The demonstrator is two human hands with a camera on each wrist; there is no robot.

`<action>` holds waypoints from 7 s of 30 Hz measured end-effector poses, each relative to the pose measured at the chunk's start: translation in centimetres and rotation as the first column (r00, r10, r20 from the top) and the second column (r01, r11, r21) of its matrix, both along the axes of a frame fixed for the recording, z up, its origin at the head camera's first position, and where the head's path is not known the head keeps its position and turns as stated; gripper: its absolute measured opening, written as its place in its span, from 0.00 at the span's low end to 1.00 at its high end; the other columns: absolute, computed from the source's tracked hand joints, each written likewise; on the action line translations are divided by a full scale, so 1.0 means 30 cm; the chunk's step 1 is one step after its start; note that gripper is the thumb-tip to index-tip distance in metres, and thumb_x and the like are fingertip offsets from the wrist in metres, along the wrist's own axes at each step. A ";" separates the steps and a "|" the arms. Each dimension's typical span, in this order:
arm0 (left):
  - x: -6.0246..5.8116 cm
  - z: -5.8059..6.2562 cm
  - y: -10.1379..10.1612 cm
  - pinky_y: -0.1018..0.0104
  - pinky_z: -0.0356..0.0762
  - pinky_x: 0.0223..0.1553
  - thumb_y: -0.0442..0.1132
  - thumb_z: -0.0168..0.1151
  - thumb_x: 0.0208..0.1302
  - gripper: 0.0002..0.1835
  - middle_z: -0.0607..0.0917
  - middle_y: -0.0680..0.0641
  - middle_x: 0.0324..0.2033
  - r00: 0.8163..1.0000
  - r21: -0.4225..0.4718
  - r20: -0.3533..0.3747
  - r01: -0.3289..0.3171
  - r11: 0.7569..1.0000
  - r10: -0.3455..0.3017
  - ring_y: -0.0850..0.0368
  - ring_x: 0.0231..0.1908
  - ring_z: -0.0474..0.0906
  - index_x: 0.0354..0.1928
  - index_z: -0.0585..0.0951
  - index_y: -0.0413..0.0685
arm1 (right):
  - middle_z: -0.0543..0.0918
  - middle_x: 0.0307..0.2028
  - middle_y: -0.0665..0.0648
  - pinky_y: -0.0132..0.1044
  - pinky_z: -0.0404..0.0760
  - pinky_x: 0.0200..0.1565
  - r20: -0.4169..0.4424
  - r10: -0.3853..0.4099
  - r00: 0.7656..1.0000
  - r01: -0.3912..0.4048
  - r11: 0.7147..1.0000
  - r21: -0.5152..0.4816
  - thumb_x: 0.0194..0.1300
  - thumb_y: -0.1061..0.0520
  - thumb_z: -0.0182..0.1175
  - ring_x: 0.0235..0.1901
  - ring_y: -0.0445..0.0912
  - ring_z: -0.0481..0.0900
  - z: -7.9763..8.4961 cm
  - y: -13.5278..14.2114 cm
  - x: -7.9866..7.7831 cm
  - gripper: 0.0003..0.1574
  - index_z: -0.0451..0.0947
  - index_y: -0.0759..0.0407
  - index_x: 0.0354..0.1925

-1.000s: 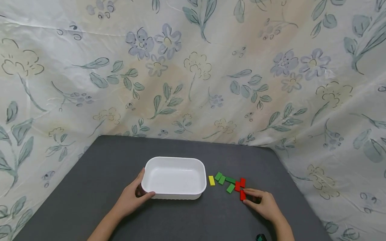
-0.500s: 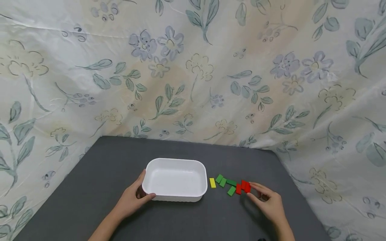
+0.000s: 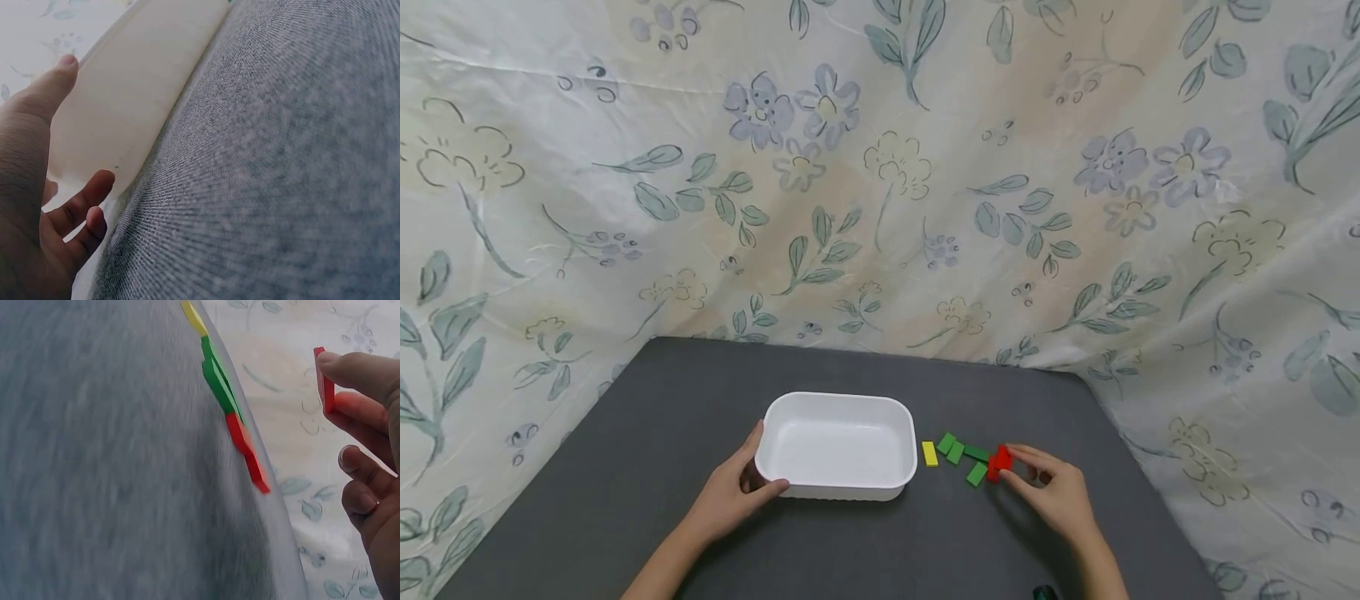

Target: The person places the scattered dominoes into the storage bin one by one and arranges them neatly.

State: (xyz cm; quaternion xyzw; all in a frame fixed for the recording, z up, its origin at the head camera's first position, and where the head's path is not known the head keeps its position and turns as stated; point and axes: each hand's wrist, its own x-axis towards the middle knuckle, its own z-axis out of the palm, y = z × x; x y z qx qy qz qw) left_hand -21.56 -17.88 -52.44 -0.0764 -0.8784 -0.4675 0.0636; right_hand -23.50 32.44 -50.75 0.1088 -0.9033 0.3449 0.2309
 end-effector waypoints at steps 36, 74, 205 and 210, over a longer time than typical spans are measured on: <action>-0.022 -0.021 -0.017 0.70 0.72 0.30 0.54 0.81 0.59 0.60 0.81 0.49 0.43 0.999 0.020 -0.032 0.034 0.999 -0.034 0.64 0.29 0.71 0.84 0.55 0.45 | 0.92 0.49 0.52 0.30 0.70 0.30 0.075 0.298 0.952 -0.290 0.952 -0.101 0.58 0.54 0.81 0.28 0.45 0.74 0.024 -0.520 -0.196 0.20 0.93 0.53 0.50; 0.001 -0.029 -0.005 0.71 0.73 0.31 0.52 0.81 0.59 0.59 0.82 0.49 0.47 0.999 0.045 -0.024 0.050 0.998 -0.049 0.64 0.31 0.73 0.84 0.56 0.44 | 0.92 0.51 0.51 0.31 0.81 0.43 0.227 0.475 0.850 -0.507 0.854 0.114 0.64 0.52 0.77 0.42 0.42 0.83 0.108 -0.922 -0.262 0.20 0.91 0.55 0.53; -0.005 -0.055 0.012 0.71 0.74 0.32 0.54 0.82 0.58 0.60 0.80 0.49 0.45 1.000 0.011 -0.010 0.020 1.000 -0.020 0.62 0.33 0.73 0.85 0.55 0.49 | 0.76 0.26 0.54 0.37 0.68 0.28 0.221 -0.195 0.955 0.170 0.977 0.126 0.70 0.51 0.72 0.24 0.45 0.68 -0.088 0.021 -0.053 0.37 0.77 0.66 0.69; -0.005 -0.054 0.009 0.71 0.74 0.33 0.54 0.82 0.58 0.60 0.81 0.47 0.49 1.000 0.017 -0.016 0.022 1.000 -0.022 0.62 0.33 0.73 0.85 0.56 0.48 | 0.75 0.23 0.54 0.38 0.67 0.27 0.272 -0.221 0.937 0.194 0.973 0.121 0.69 0.51 0.71 0.22 0.46 0.68 -0.106 0.018 -0.058 0.35 0.78 0.67 0.67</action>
